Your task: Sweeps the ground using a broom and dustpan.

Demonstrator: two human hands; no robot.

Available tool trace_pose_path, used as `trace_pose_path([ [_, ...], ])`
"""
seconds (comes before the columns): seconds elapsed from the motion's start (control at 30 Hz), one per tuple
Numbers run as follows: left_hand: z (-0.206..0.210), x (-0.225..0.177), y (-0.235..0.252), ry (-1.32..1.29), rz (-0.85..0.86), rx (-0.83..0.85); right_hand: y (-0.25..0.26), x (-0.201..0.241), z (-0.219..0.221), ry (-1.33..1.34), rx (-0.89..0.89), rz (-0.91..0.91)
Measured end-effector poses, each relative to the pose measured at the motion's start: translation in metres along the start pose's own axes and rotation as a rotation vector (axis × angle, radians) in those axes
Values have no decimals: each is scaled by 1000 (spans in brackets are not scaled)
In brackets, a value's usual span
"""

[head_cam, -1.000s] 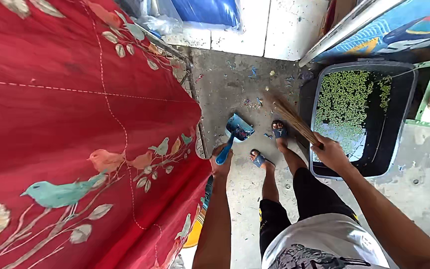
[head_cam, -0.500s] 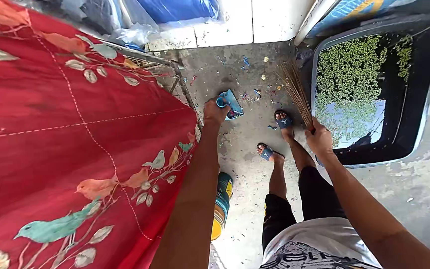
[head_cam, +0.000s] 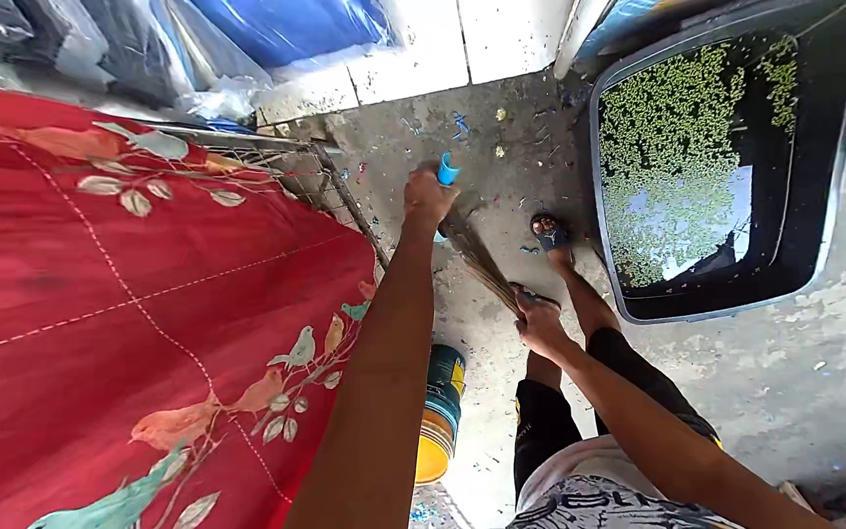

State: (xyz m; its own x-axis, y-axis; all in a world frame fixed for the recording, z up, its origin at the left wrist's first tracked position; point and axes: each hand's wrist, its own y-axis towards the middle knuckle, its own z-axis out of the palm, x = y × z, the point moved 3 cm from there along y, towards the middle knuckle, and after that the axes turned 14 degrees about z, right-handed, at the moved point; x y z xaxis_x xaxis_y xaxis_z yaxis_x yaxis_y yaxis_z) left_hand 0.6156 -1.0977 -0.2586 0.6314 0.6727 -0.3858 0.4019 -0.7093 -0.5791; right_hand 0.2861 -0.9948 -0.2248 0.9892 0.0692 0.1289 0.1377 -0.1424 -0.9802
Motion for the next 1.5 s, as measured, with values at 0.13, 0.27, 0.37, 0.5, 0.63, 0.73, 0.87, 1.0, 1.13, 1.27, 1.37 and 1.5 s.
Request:
trace_pose_path([
  [0.13,-4,11,-11,9,-10,-15,-65,-19,-34,20,-77,6],
  [0.27,-8,29,-22,-38,-26,-47,-57,-35,-89,33,-286,18],
  [0.37,-7,34,-29,-60,-44,-54,9,-22,-97,-25,-247,96],
  [0.5,-4,42,-32,-60,-41,-55,36,-13,-58,-138,-110,45],
  [0.63,-3,49,-39,-72,-28,-33,-43,-40,-42,6,-183,46],
  [0.73,-1,51,-45,-81,3,-38,-60,-39,-19,144,-188,179],
  [0.87,2,48,-48,-80,0,-56,-14,10,34,68,-2,144],
  [1.0,0,60,-51,-99,-9,-65,-41,16,12,48,-48,59],
  [1.13,2,83,-56,-161,8,-131,-79,-4,-79,-42,-228,25],
  [1.27,6,87,-64,-167,-13,-140,-17,29,-161,-146,-388,-26],
  [1.37,10,89,-65,-165,-3,-148,72,65,-193,-228,-414,-43],
  [1.5,9,92,-64,-200,23,-163,79,65,-172,-441,-243,-110],
])
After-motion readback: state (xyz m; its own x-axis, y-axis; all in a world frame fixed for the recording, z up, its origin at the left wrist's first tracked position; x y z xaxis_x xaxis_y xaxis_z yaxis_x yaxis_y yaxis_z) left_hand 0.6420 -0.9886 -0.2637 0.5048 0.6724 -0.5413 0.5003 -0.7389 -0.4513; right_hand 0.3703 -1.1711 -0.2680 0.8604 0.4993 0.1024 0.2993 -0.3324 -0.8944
